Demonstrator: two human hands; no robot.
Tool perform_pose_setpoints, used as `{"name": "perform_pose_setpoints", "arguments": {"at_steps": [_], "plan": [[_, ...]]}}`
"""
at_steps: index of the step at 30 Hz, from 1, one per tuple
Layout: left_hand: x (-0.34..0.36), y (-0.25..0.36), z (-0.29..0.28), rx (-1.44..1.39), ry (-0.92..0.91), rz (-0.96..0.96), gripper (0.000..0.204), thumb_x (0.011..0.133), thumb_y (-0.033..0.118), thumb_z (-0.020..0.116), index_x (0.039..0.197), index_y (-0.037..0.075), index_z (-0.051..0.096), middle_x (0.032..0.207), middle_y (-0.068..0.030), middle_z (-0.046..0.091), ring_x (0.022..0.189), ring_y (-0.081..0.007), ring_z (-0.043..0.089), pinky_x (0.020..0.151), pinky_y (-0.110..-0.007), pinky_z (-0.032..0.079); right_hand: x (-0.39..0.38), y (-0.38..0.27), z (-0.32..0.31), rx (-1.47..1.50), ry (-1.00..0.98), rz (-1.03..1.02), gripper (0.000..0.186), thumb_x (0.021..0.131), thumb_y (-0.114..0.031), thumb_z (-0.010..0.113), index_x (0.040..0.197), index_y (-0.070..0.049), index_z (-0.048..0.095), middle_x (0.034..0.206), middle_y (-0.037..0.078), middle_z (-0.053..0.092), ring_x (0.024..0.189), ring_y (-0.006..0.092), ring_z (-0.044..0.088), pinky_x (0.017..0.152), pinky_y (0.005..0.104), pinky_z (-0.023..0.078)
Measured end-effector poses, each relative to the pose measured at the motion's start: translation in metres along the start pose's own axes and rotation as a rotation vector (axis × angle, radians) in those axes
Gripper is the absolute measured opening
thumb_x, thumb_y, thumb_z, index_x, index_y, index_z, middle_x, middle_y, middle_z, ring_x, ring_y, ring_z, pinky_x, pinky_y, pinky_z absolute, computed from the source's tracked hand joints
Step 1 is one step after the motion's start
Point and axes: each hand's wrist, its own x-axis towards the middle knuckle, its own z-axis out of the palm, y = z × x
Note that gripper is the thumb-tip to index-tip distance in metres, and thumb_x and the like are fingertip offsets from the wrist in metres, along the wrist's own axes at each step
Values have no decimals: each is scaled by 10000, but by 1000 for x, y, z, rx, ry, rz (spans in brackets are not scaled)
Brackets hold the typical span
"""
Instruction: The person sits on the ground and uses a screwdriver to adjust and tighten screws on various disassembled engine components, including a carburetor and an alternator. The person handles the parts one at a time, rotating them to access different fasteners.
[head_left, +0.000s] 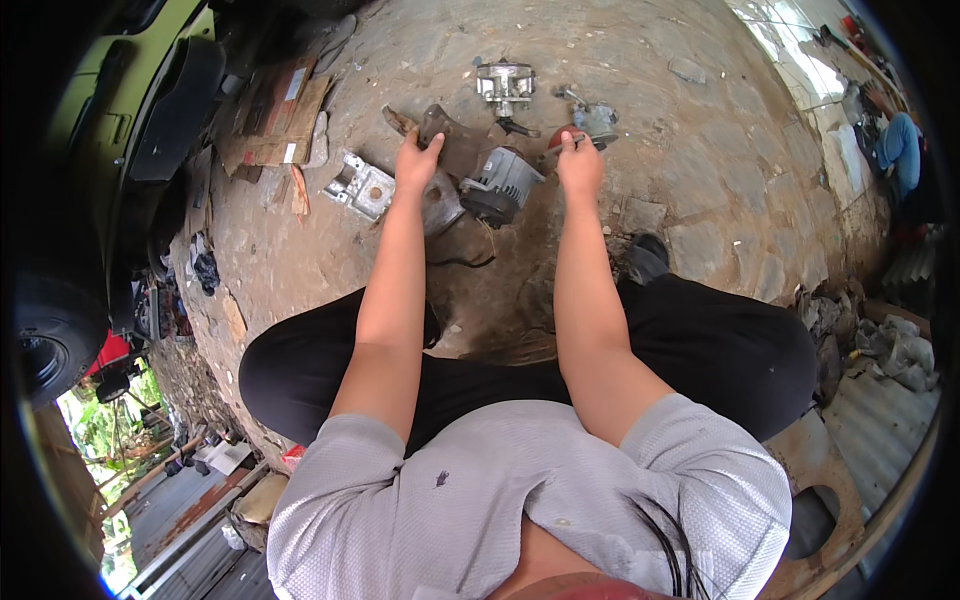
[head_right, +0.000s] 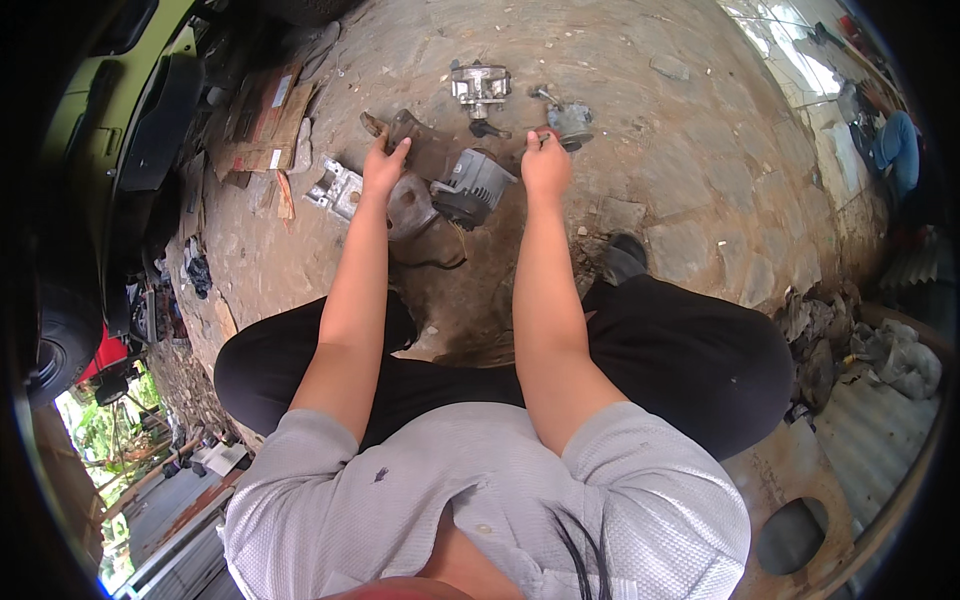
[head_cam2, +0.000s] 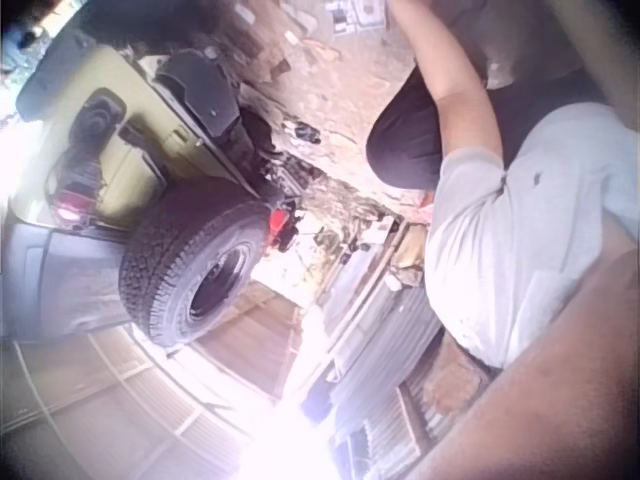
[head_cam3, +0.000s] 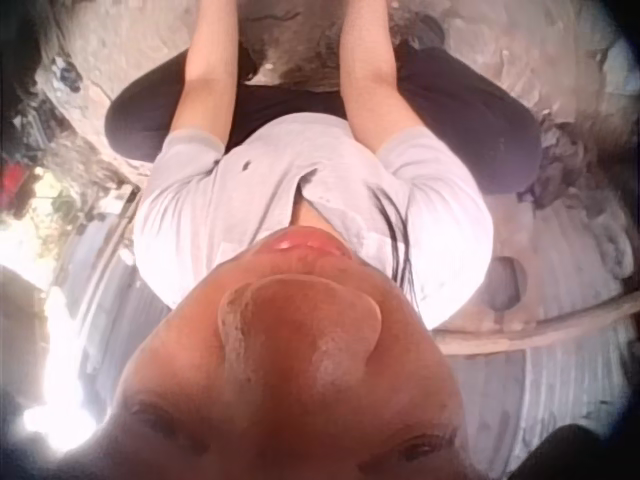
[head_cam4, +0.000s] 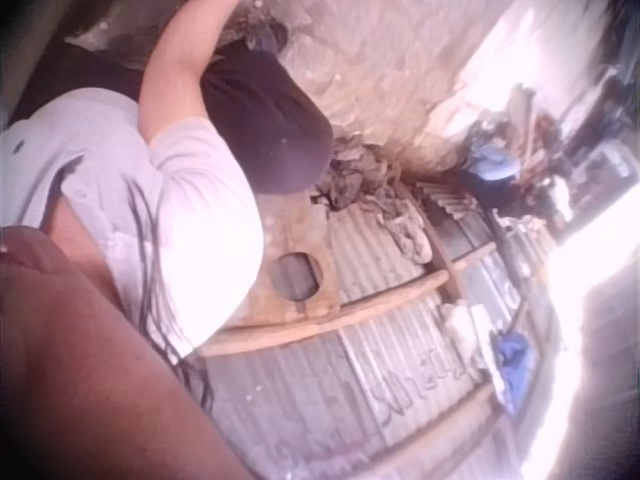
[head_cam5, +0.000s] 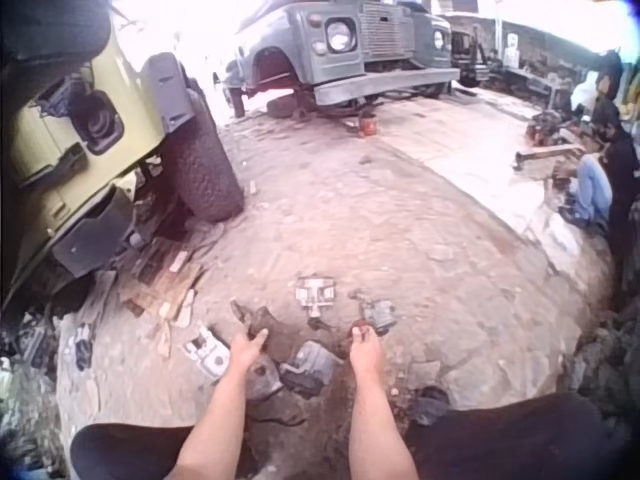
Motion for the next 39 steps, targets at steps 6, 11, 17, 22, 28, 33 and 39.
{"name": "perform_pose_setpoints", "arguments": {"at_steps": [6,11,17,22,28,33,39], "plan": [[11,21,-9,283,13,114,763,935,471,735,1432,-78,554,1336,-316,655,1280,-412,631,1081,-446,485,-9,-11,0,-254,-128,46,332,1026,-365,618,1181,-95,732,1102,186,761,1065,403,699,927,492,529],[14,55,-22,490,-145,142,646,956,453,709,1356,-45,615,1250,-296,695,1215,-436,650,1027,-478,507,-9,-13,-14,-205,-132,86,363,1014,-385,621,1231,-115,731,1206,200,729,1147,405,669,976,516,511],[18,52,-40,626,-154,111,555,925,410,753,1286,1,655,1159,-215,746,1136,-391,693,966,-476,532,-16,4,9,-258,-52,1,351,1016,-356,624,1237,-107,735,1303,231,670,1251,420,604,1033,497,475],[-3,58,-34,553,-112,92,467,863,263,823,1214,-6,671,1093,-203,755,1092,-394,703,942,-479,537,-11,26,14,-63,55,104,406,1036,-343,598,1208,9,704,1263,254,690,1205,439,633,1018,505,486],[-40,70,-33,627,-305,315,545,863,194,798,1352,17,634,1257,-203,700,1189,-377,666,1006,-457,523,-11,56,16,-125,-213,169,433,994,-349,655,1268,-19,716,1266,265,701,1210,431,651,1025,495,493],[-57,34,-10,538,-80,494,658,928,364,743,1390,-57,538,1319,-308,632,1238,-437,617,1027,-488,499,1,83,39,59,-247,181,387,960,-315,692,1204,-22,754,1168,245,741,1129,367,705,968,458,519],[-61,71,-4,509,-136,160,712,959,576,680,1282,-48,562,1133,-319,701,1100,-493,666,934,-531,526,3,33,13,276,-328,260,231,1039,-262,651,1080,-56,746,781,30,685,648,136,601,574,311,452]]}}
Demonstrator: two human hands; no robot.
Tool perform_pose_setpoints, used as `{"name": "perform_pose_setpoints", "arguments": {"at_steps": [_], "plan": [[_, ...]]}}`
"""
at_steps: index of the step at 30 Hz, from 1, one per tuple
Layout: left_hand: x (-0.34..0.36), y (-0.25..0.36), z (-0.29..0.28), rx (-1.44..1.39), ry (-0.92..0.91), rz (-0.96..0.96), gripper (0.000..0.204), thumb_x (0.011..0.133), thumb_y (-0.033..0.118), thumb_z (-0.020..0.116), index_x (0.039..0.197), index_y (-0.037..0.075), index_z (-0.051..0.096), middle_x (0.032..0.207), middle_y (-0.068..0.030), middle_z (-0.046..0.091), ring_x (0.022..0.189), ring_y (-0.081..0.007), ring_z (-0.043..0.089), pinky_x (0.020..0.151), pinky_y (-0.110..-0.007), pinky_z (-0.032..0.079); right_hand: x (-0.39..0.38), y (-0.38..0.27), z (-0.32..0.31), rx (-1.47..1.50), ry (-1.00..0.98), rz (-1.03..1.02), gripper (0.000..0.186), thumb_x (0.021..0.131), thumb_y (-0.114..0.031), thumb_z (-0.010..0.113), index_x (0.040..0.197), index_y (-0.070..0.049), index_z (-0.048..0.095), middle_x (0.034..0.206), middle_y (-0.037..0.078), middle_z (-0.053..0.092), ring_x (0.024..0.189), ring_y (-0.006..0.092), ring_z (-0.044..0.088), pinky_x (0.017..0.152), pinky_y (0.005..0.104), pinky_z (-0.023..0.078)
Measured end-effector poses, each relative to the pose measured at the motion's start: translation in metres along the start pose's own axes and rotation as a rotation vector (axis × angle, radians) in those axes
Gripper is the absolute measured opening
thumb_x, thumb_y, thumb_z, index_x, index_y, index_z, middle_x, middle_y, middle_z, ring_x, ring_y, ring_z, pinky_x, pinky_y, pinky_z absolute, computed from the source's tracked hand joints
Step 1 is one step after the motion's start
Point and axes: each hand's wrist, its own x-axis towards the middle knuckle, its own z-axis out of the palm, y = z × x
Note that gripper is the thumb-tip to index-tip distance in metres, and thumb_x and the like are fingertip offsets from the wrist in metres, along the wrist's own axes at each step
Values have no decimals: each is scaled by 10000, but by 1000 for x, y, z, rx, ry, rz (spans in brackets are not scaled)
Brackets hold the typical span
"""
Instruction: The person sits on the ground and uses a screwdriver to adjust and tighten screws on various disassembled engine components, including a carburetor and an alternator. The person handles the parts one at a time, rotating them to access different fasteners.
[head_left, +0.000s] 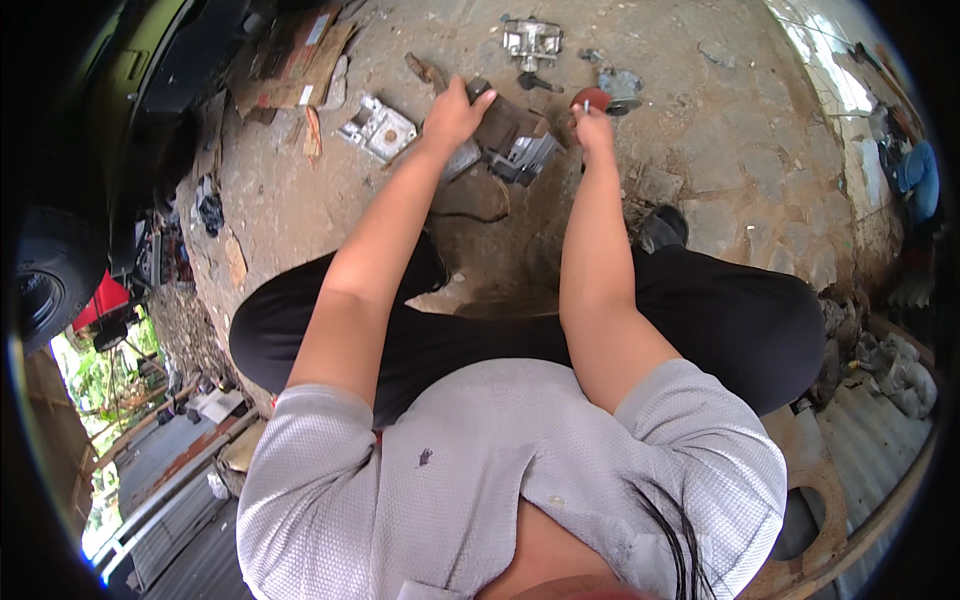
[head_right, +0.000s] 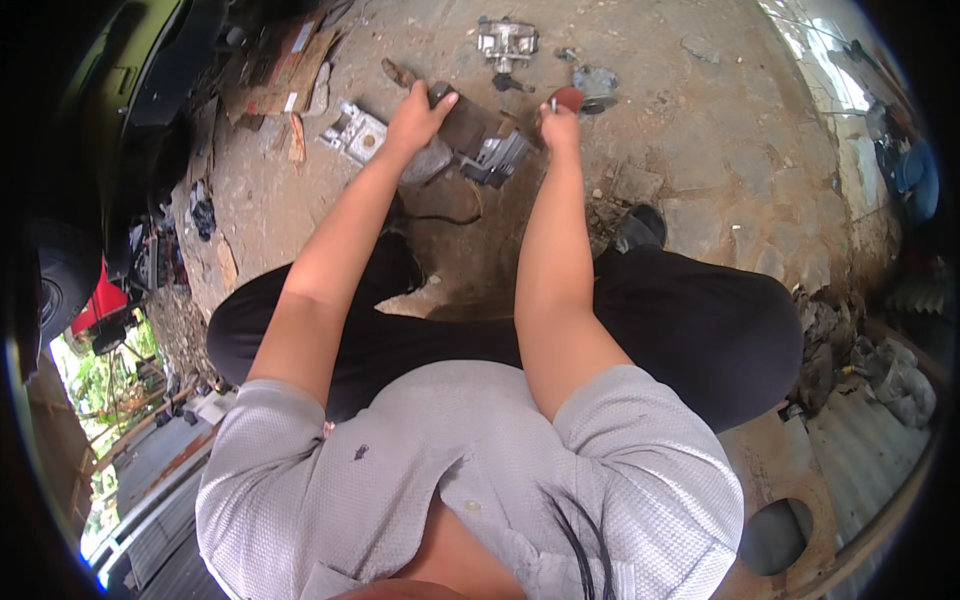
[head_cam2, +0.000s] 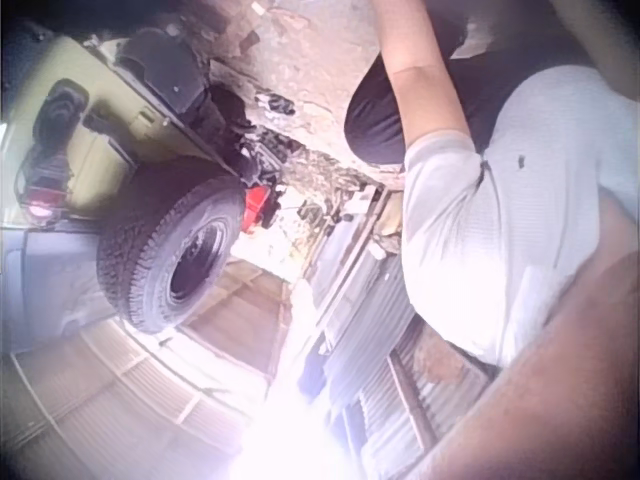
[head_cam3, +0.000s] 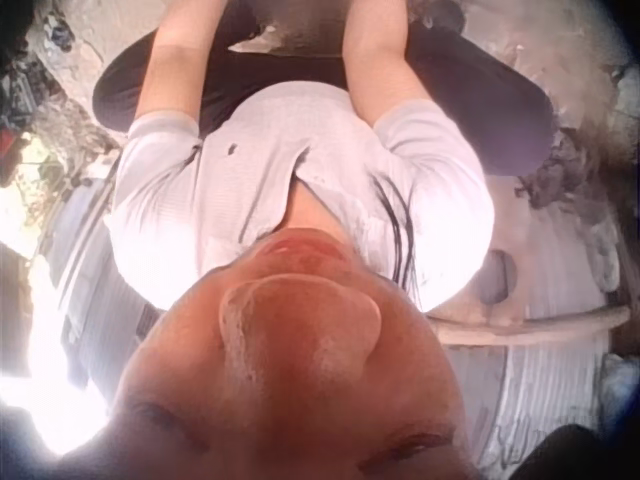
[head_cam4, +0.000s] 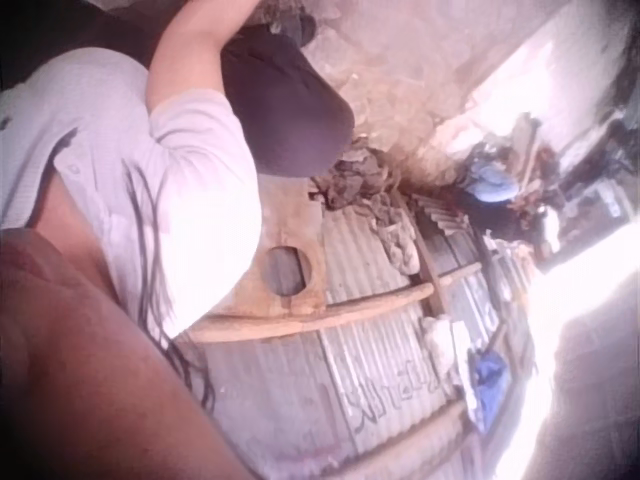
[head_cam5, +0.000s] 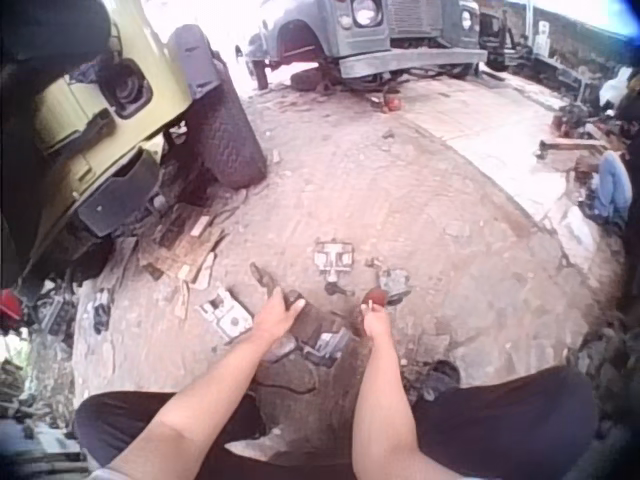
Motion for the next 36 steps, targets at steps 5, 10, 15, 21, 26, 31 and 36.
{"name": "perform_pose_setpoints", "arguments": {"at_steps": [5,10,15,21,26,31,36], "plan": [[18,21,4,3,-17,-45,575,915,531,754,1179,30,651,1104,-275,724,1048,-435,703,893,-507,548,-6,-42,-3,433,13,-56,204,1053,-202,632,1041,-11,702,805,45,678,634,130,567,587,315,450],[25,13,3,172,-32,204,454,887,414,810,1157,73,679,1059,-194,752,1008,-388,721,849,-502,555,-1,-49,3,822,-120,-79,228,1066,-202,620,1049,18,676,800,79,670,580,130,502,548,299,412],[27,6,-12,128,-100,304,385,898,351,798,1136,79,666,1006,-198,740,1003,-414,705,847,-512,549,-5,-55,14,790,-186,-110,304,1087,-249,566,1100,35,674,856,112,720,608,158,563,587,315,460],[14,23,-13,100,-124,270,337,891,266,797,1100,56,636,1030,-197,722,1009,-422,690,845,-513,548,30,-56,6,234,-10,-125,385,1072,-341,488,1016,-48,731,796,45,663,718,171,570,741,339,485],[-28,51,-11,70,-95,313,272,887,185,775,1066,52,618,1011,-160,665,891,-381,686,781,-486,554,34,-77,-6,142,-62,24,432,1067,-398,459,957,-89,740,684,-14,523,637,136,495,644,310,437],[-54,48,-34,53,-219,357,264,890,122,766,1079,57,593,1049,-142,639,879,-370,680,747,-472,558,54,-70,-2,12,-186,53,464,1066,-402,443,929,-77,745,648,-20,479,575,126,440,571,309,372],[-70,41,-51,127,-301,328,266,886,77,748,1086,53,573,1089,-141,633,974,-390,675,792,-489,561,51,-94,14,-227,-512,140,464,1050,-431,489,934,-65,749,625,-10,503,572,146,470,564,329,379]]}}
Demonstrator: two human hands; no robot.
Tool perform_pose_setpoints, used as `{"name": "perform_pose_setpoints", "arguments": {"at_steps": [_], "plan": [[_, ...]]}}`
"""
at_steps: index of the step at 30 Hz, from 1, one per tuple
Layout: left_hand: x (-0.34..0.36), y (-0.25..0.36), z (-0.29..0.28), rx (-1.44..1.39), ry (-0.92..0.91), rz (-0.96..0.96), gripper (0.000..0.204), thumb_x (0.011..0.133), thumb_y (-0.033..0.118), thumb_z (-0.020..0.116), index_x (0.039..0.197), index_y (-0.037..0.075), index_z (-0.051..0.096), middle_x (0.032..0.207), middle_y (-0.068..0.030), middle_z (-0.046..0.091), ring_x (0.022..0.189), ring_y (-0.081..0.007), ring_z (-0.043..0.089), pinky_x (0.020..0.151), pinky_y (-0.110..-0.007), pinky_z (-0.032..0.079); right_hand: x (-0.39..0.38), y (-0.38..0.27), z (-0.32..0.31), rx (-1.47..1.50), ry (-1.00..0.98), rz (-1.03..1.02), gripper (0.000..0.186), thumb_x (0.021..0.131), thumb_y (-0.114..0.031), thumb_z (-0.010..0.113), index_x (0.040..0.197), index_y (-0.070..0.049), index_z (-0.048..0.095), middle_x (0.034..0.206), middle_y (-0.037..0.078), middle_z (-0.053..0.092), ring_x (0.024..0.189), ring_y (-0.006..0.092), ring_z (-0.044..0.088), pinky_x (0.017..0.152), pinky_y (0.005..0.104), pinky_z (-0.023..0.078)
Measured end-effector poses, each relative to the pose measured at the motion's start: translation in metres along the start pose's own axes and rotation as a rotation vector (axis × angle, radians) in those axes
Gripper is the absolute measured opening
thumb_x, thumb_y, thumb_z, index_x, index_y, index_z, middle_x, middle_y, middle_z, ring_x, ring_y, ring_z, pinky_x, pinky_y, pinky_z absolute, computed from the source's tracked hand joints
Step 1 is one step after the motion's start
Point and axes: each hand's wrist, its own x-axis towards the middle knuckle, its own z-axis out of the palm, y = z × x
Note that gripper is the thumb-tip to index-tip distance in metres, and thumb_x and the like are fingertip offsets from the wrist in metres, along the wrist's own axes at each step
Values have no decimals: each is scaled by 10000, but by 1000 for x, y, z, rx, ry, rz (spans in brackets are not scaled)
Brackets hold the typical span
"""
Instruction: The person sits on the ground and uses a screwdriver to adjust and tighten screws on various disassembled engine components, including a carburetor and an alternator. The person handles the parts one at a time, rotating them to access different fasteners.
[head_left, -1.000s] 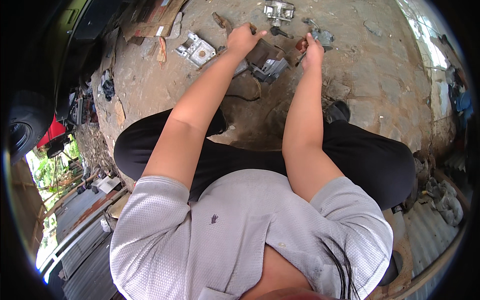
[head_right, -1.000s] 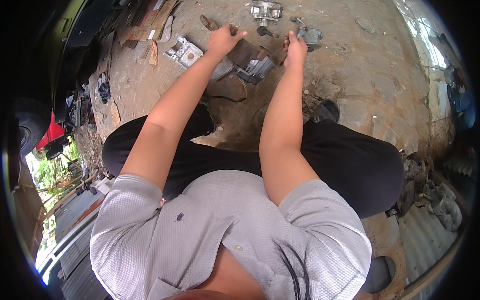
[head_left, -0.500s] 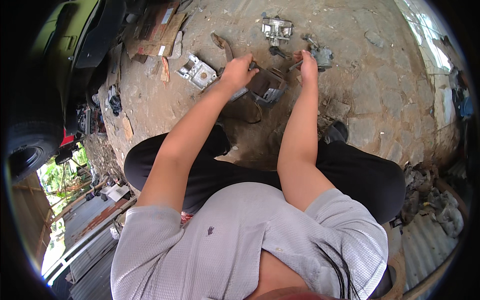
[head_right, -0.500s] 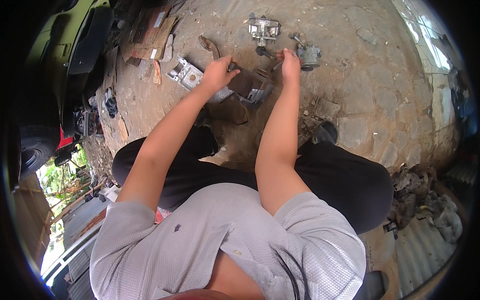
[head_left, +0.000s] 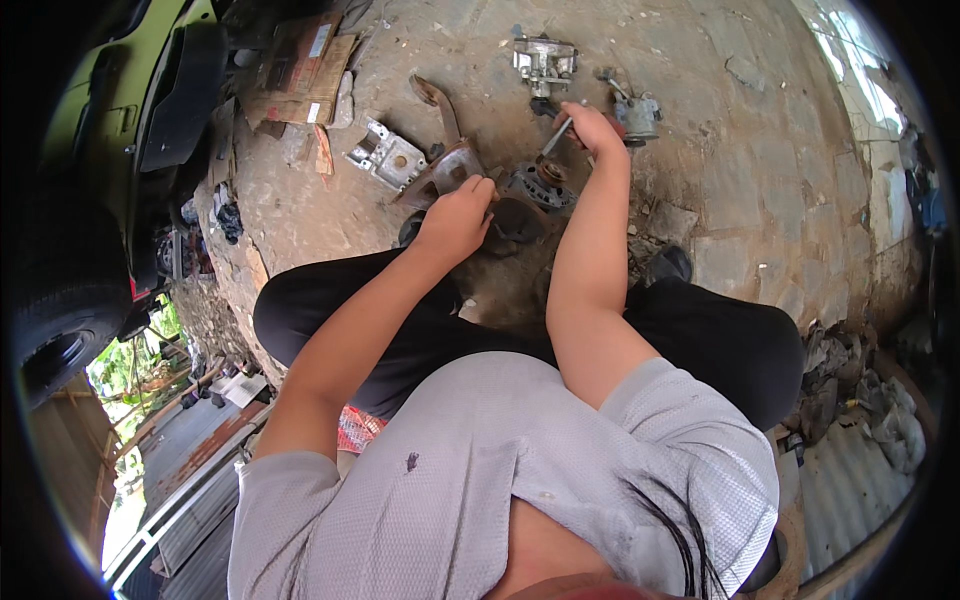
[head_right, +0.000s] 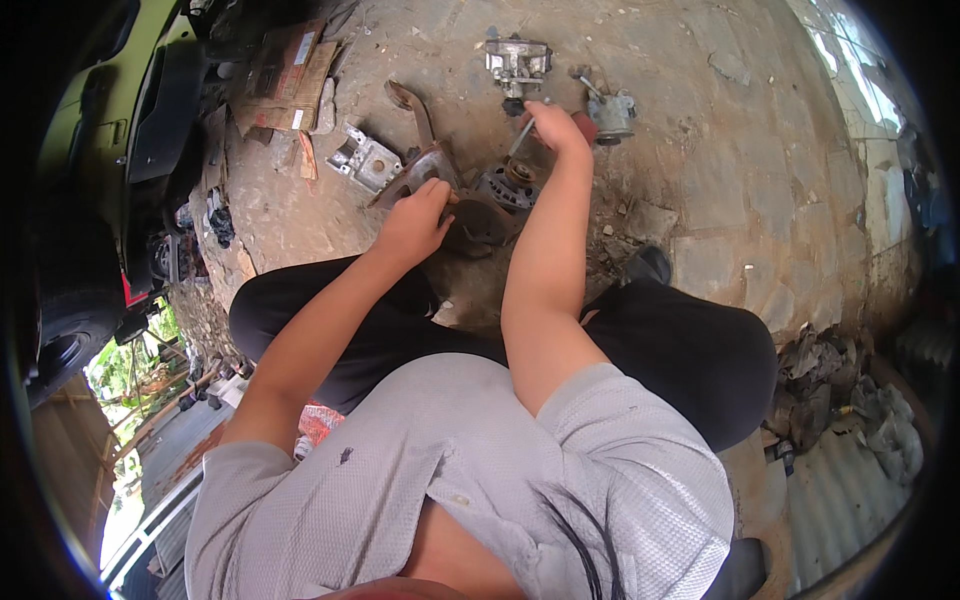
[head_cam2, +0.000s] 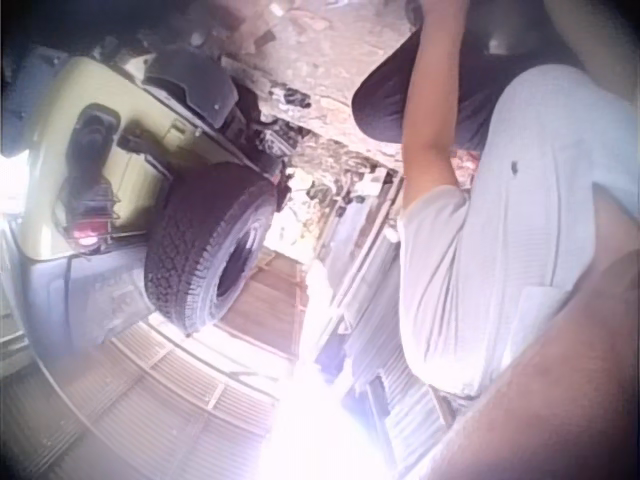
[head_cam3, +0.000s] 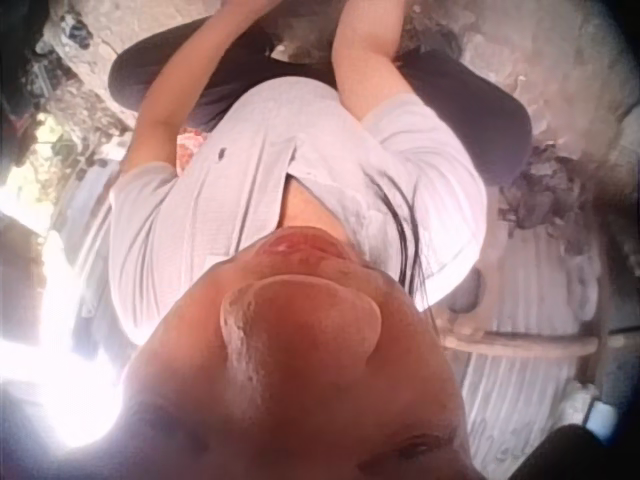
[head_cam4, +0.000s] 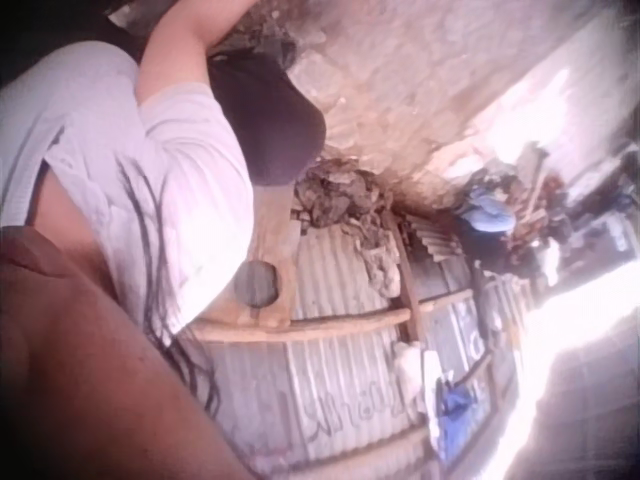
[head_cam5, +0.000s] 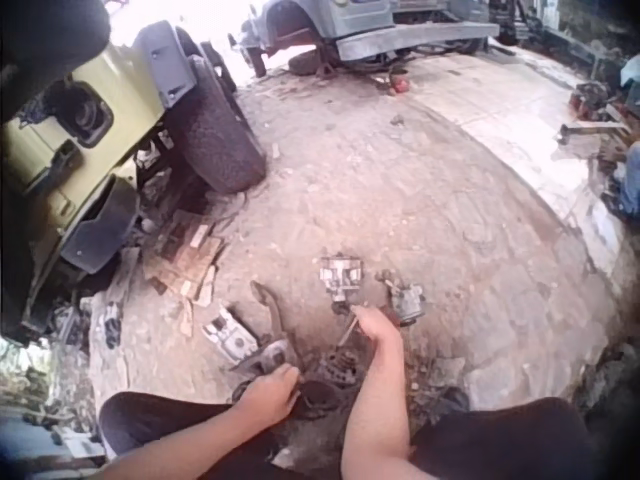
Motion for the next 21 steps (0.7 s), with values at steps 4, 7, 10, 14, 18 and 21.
{"name": "perform_pose_setpoints", "arguments": {"at_steps": [4,7,10,14,18,21], "plan": [[-12,-3,-7,30,-61,28,267,874,42,737,1085,46,572,1104,-136,630,1001,-400,669,813,-481,564,1,-12,21,-302,-130,-60,459,1011,-436,567,939,-23,756,654,66,630,617,194,595,617,373,466],[-28,-19,-8,-38,-56,87,265,872,39,737,1083,45,576,1094,-134,622,997,-396,671,811,-487,565,-9,-26,28,-521,-156,-111,468,990,-447,610,971,-7,767,695,96,697,655,221,654,663,388,510],[-39,-39,-3,-81,-38,142,282,873,45,739,1102,54,576,1095,-127,616,992,-394,672,813,-491,567,-9,-30,33,-654,-225,-152,452,970,-456,654,1009,-23,779,743,95,733,692,236,684,698,393,533],[-54,-63,-7,-39,-71,218,260,880,-2,681,1095,63,551,1083,-142,575,999,-393,664,816,-496,551,-20,-54,54,-882,-407,-175,391,936,-424,710,1045,-56,786,790,93,756,750,241,710,737,419,546],[-68,-98,-5,41,-139,345,469,883,32,711,1320,126,570,1124,-117,586,991,-383,678,820,-477,584,-42,-96,98,-1152,-504,-224,352,916,-378,736,1061,-60,779,806,92,766,794,248,722,769,418,545],[-75,-116,-6,149,-216,386,581,880,39,696,1429,149,542,1126,-101,590,1001,-364,687,832,-468,590,-58,-107,126,-1216,-574,-341,327,928,-346,727,1067,-53,767,826,100,773,812,258,730,783,401,543]]}}
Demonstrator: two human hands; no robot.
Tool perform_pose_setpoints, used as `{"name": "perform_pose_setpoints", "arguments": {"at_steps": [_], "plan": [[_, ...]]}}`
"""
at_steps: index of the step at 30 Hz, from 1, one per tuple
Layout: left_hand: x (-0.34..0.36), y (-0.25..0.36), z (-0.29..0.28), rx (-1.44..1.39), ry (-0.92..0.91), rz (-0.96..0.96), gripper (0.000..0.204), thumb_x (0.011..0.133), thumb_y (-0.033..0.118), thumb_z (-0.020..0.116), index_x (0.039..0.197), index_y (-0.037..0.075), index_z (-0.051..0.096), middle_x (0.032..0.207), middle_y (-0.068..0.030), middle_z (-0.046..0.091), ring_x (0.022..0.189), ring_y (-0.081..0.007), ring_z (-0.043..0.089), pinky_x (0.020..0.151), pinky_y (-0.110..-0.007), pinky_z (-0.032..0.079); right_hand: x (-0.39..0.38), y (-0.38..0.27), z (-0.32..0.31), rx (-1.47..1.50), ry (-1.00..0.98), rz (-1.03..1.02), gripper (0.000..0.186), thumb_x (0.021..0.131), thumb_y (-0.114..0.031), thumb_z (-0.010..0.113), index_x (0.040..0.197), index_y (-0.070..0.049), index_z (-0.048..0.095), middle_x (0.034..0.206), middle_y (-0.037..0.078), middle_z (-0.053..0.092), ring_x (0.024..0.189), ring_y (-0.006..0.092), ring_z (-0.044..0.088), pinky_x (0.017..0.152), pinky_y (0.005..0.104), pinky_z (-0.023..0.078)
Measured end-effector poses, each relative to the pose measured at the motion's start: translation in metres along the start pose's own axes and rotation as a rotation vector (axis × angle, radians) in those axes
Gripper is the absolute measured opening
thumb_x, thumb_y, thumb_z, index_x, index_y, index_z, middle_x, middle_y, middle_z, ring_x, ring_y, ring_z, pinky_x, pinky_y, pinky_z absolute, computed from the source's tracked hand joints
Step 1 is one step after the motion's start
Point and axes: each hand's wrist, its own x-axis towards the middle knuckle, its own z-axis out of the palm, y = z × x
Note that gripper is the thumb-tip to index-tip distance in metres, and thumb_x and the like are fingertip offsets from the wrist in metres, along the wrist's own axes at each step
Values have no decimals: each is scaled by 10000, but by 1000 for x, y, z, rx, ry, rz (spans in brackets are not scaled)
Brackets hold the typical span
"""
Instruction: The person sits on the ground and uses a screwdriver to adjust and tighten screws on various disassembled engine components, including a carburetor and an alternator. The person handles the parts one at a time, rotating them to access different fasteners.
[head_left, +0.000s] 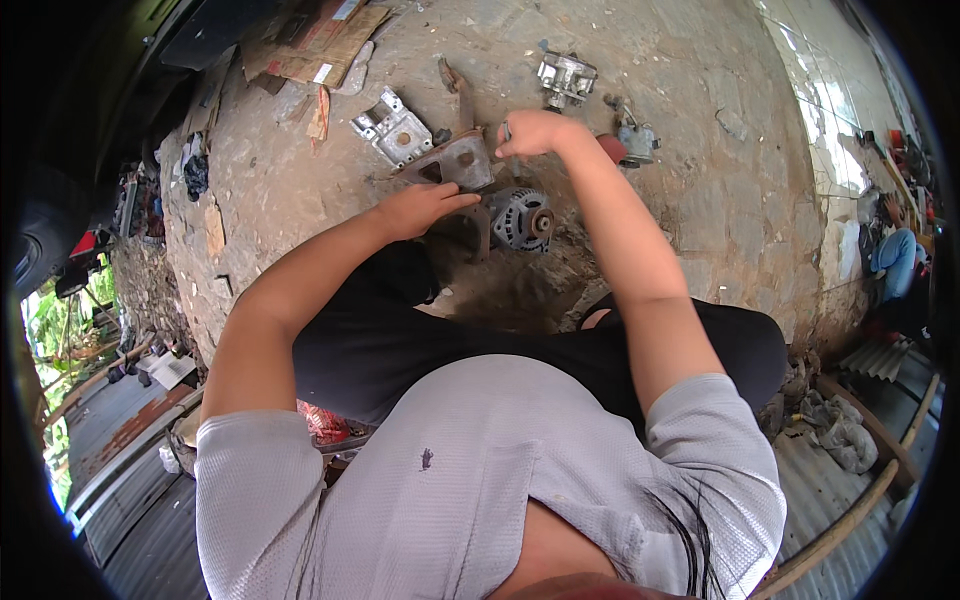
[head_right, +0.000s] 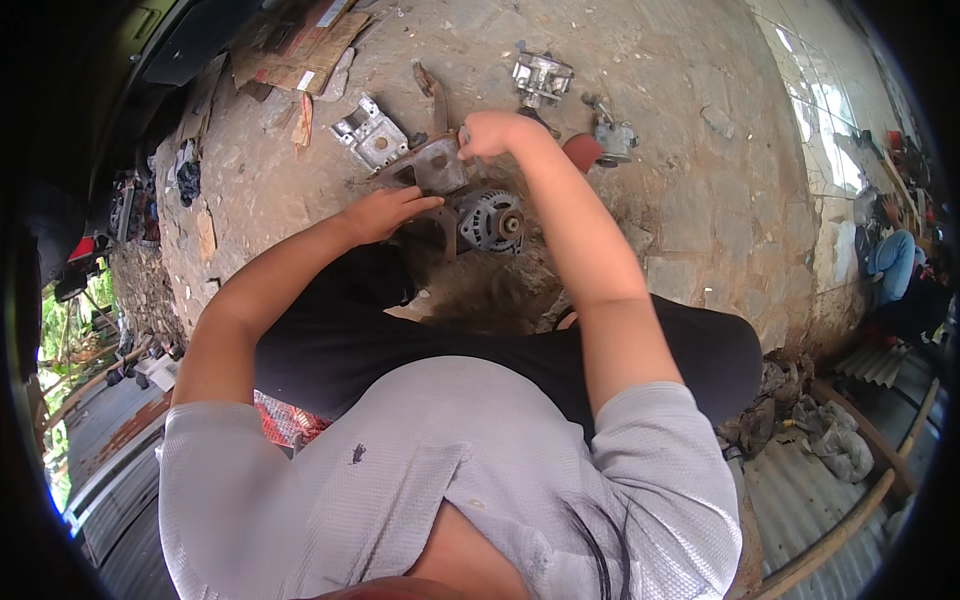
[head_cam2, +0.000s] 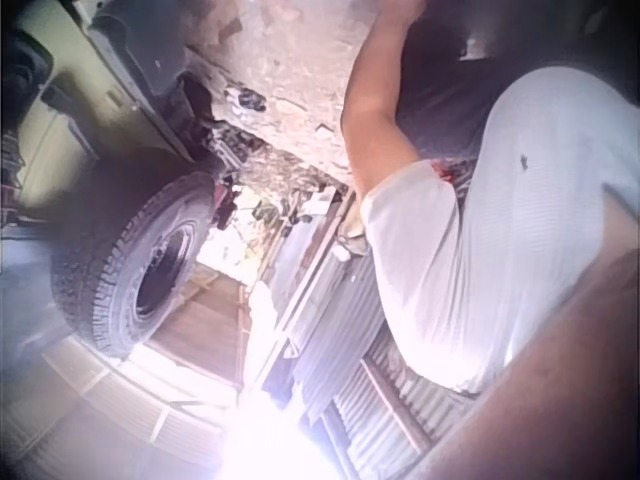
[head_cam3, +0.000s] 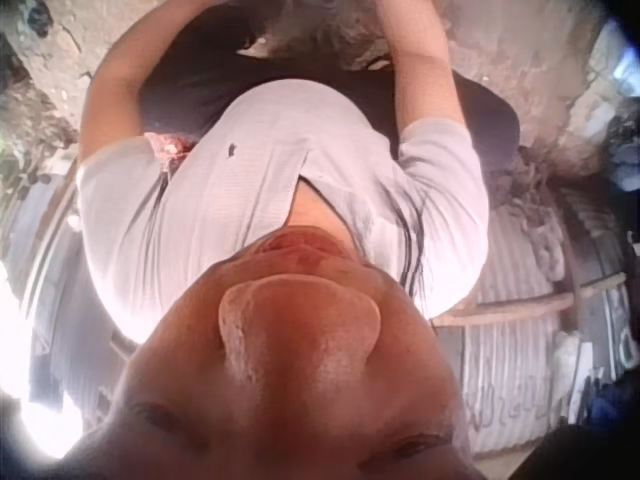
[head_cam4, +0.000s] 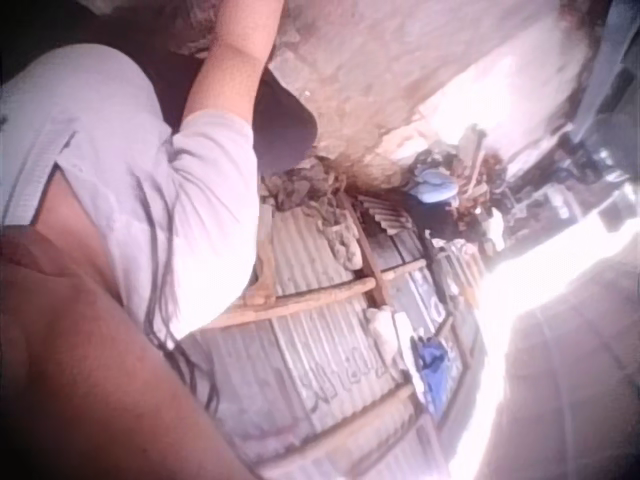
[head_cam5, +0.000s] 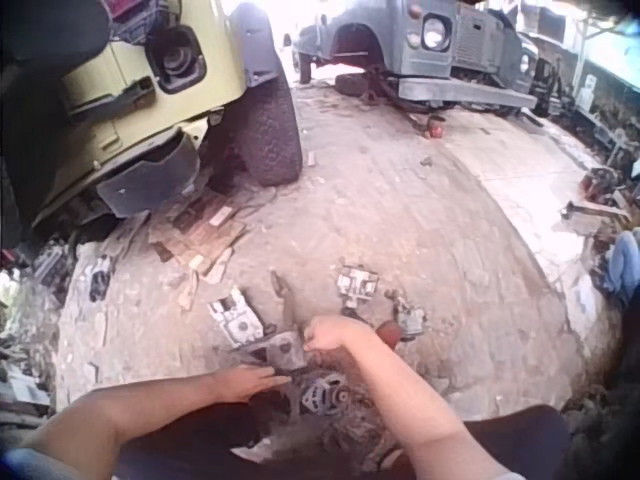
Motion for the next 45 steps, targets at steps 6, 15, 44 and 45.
{"name": "perform_pose_setpoints", "arguments": {"at_steps": [6,15,44,45], "plan": [[-14,-53,39,200,55,390,482,911,104,620,1391,123,599,1210,-69,636,1066,-273,694,887,-396,599,-16,-15,39,-167,110,-218,311,936,-328,707,1095,-72,784,902,125,783,894,331,734,863,453,553],[29,-8,35,249,59,819,280,901,160,617,1155,73,696,1221,-45,679,1142,-229,666,968,-352,553,-71,19,99,201,-147,-9,277,968,-257,694,1118,-39,777,909,96,795,911,253,745,884,379,548],[-11,58,17,-566,-82,-707,501,911,289,708,1254,-54,584,1146,-261,704,1118,-392,680,953,-466,520,-33,29,200,155,609,-289,476,946,-491,724,1263,-138,686,1094,130,742,1075,355,681,939,474,536],[-14,60,29,-468,-40,-701,524,938,318,715,1286,-44,564,1169,-278,690,1167,-427,654,992,-484,504,-31,29,199,110,585,-307,452,945,-480,726,1246,-144,695,1076,121,746,1057,348,688,923,470,538]]}}
